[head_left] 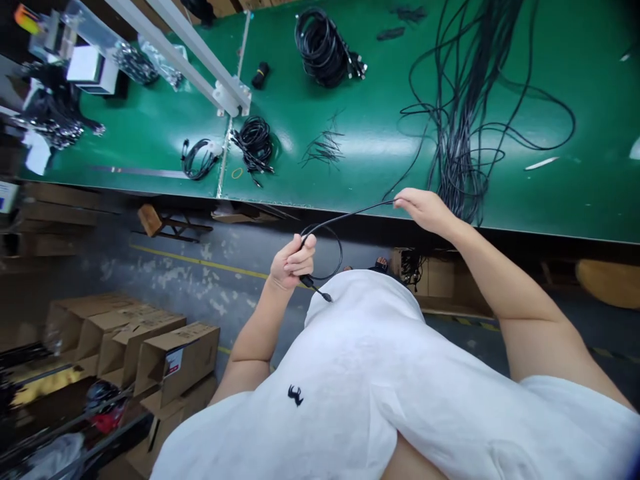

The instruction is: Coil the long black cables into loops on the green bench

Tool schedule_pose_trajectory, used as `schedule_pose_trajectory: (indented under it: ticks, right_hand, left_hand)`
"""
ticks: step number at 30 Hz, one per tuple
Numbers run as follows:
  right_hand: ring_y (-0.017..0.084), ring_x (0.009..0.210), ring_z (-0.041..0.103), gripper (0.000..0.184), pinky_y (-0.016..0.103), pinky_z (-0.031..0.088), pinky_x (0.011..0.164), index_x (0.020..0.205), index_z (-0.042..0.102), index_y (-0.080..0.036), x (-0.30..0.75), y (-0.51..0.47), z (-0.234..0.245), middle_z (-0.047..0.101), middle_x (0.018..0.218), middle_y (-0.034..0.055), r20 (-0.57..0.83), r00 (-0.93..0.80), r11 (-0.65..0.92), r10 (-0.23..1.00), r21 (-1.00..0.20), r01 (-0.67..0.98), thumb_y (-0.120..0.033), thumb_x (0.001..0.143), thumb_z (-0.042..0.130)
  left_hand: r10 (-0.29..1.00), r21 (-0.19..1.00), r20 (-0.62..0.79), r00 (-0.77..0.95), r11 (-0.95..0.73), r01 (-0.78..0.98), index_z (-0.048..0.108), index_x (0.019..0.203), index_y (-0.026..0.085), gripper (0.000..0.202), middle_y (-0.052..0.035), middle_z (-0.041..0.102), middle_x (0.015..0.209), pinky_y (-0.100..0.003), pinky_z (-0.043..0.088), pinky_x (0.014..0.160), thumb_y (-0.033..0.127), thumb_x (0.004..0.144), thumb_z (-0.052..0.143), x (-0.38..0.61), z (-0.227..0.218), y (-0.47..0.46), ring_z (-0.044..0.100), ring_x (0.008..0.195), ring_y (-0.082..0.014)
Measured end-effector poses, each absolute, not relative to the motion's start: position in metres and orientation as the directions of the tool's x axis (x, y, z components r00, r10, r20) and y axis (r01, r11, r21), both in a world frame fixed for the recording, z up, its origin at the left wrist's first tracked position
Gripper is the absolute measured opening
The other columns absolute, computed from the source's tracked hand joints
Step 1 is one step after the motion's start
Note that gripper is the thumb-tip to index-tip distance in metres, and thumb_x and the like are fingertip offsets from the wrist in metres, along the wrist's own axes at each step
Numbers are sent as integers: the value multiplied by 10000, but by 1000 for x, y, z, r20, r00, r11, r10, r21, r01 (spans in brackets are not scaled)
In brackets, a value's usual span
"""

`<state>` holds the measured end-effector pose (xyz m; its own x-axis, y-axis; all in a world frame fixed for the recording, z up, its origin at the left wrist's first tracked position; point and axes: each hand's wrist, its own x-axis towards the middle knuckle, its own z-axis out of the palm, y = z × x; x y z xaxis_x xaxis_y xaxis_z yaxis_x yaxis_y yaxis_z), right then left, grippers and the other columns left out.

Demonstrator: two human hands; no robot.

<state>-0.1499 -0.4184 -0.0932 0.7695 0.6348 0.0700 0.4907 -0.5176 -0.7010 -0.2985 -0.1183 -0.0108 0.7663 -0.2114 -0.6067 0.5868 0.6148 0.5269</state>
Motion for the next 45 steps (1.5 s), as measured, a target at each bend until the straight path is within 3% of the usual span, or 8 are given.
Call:
schedule_pose_trajectory:
  ticks: [5, 9, 17, 23, 27, 37, 41, 45]
  right_hand:
    - [212, 965, 631, 396, 340, 460, 889, 981, 689, -188, -145, -442, -127, 699, 1012, 87, 29, 790, -507, 613, -751, 422, -395, 961, 353]
    - [221, 967, 633, 381, 353, 472, 842, 1017, 702, -180, -157, -452, -146, 703, 1036, 106, -44, 787, -637, 615, -617, 463, -324, 953, 354]
    - [165, 692, 583, 301, 281, 343, 606, 877, 668, -168, -240, -369, -55, 672, 812, 84, 4, 283, -247, 959, -481, 841, -331, 973, 433]
    - [150, 730, 606, 294, 246, 389, 647, 917, 659, -183, -213, -379, -51, 690, 848, 38, -23, 407, -246, 913, -828, 504, -360, 969, 429]
    - [172, 798, 610, 302, 267, 395, 712, 913, 692, -185, -203, -378, -57, 705, 893, 52, 50, 507, -239, 860, -840, 487, -360, 945, 448]
    - [136, 758, 579, 285, 245, 352, 691, 877, 702, -189, -192, -350, -43, 694, 843, 13, 185, 492, -95, 851, -867, 490, -383, 929, 500]
    - [167, 835, 601, 390, 277, 392, 775, 881, 703, -172, -171, -386, -100, 704, 906, 44, 118, 650, -177, 751, -912, 370, -454, 938, 441]
    - [211, 877, 606, 428, 322, 401, 808, 823, 700, -160, -182, -438, -168, 700, 929, 103, -53, 829, -567, 557, -753, 333, -377, 952, 354]
  left_hand:
    - [-45, 627, -560, 827, 629, 459, 544, 754, 199, 408, 135, 8, 410, -145, 34, 253, 488, 988, 376, -310, -12, -106, -54, 241, -16]
    - [48, 706, -477, 877, 615, 351, 621, 1108, 244, 358, 139, 48, 385, -171, 69, 251, 519, 955, 448, -313, -2, -95, 53, 212, -44]
    - [-230, 797, -505, 832, 246, 551, 673, 1002, 138, 438, -71, 695, 783, -215, 516, 622, 508, 773, 718, -298, -40, -148, 675, 715, -149]
    - [-566, 674, -547, 617, 138, 725, 679, 969, 98, 428, 69, 405, 443, -205, 366, 406, 506, 855, 622, -310, -51, -149, 311, 350, -59]
    - [-677, 590, -489, 550, 207, 780, 702, 931, 79, 437, 54, 389, 409, -186, 272, 327, 499, 816, 659, -306, -46, -143, 277, 321, -61]
    - [-621, 450, -561, 547, 325, 832, 674, 683, 100, 480, 110, 150, 291, -138, 171, 244, 447, 949, 474, -302, -29, -151, 61, 233, -30]
    - [-478, 522, -514, 712, 484, 702, 709, 777, 135, 493, 127, 105, 299, -134, 138, 235, 455, 982, 395, -310, -19, -132, 17, 203, -29]
    - [-26, 669, -314, 949, 704, 240, 571, 1291, 340, 361, 134, 351, 413, -115, 109, 258, 454, 977, 434, -310, -1, -101, 83, 190, 6]
